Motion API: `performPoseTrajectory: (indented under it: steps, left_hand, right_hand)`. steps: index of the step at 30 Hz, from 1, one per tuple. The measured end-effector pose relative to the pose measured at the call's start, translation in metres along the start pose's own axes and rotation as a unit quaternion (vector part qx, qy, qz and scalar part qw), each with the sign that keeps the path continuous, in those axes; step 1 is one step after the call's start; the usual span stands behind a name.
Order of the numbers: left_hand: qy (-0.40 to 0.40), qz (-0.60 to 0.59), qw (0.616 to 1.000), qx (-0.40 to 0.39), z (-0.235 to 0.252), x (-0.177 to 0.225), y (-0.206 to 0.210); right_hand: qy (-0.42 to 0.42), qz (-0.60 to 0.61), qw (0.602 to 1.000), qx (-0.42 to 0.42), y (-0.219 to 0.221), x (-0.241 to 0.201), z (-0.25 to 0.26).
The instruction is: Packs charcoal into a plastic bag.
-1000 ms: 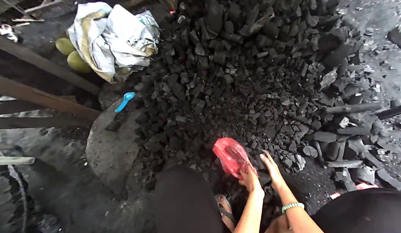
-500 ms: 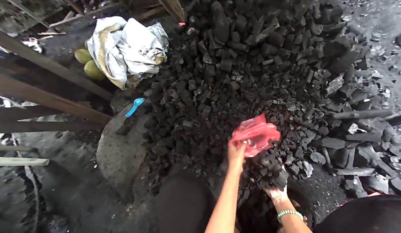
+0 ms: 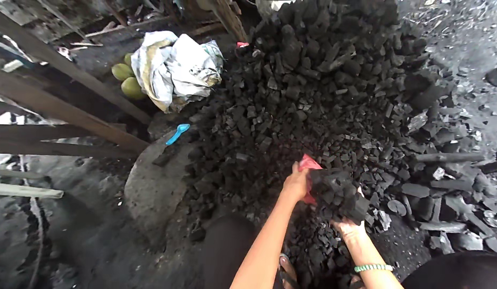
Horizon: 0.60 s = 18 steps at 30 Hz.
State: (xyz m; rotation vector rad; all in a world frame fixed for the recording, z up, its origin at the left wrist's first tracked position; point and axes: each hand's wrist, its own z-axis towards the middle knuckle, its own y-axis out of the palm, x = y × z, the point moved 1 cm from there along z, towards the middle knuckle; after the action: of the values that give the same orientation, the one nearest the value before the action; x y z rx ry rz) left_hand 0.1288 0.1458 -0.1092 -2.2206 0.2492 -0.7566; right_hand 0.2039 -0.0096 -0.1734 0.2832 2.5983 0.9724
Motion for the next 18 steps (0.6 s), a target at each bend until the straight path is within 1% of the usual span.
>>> performPoseTrajectory:
  steps: [1, 3, 5, 6, 8, 10, 12, 14, 16, 18]
  left_hand:
    - [0.037, -0.021, 0.998, -0.044, 0.002, -0.005, 0.002]
    - [0.094, -0.121, 0.984, -0.095, 0.005, -0.021, 0.008]
    - [0.075, -0.227, 0.961, -0.139, 0.007, -0.033, 0.01]
    - [0.053, -0.27, 0.95, -0.144, 0.008, -0.04, 0.013]
    - [0.01, -0.321, 0.936, -0.143, 0.014, -0.049, 0.019]
    - [-0.016, -0.323, 0.937, -0.135, 0.02, -0.054, 0.019]
    - [-0.031, -0.295, 0.947, -0.127, 0.021, -0.053, 0.009]
    - [-0.023, -0.279, 0.952, -0.126, 0.016, -0.048, -0.01]
    - [0.0, -0.283, 0.951, -0.123, 0.01, -0.044, -0.032]
    - [0.016, -0.291, 0.95, -0.113, 0.002, -0.039, -0.055]
  right_hand:
    - [-0.003, -0.017, 1.0, -0.011, 0.004, -0.002, 0.001]
    - [0.002, -0.039, 0.995, -0.087, 0.007, -0.005, 0.016]
    - [0.004, -0.067, 0.987, -0.143, 0.011, -0.005, 0.035]
    - [0.006, -0.084, 0.985, -0.153, 0.013, -0.003, 0.042]
    - [0.0, -0.146, 0.981, -0.13, 0.019, 0.0, 0.051]
    - [-0.018, -0.245, 0.967, -0.07, 0.031, 0.003, 0.054]
    - [-0.02, -0.335, 0.942, -0.025, 0.046, 0.003, 0.056]
    - [-0.016, -0.419, 0.908, -0.015, 0.063, -0.002, 0.051]
    - [-0.017, -0.499, 0.866, -0.026, 0.087, -0.014, 0.04]
    - [-0.029, -0.584, 0.808, -0.073, 0.108, -0.028, 0.03]
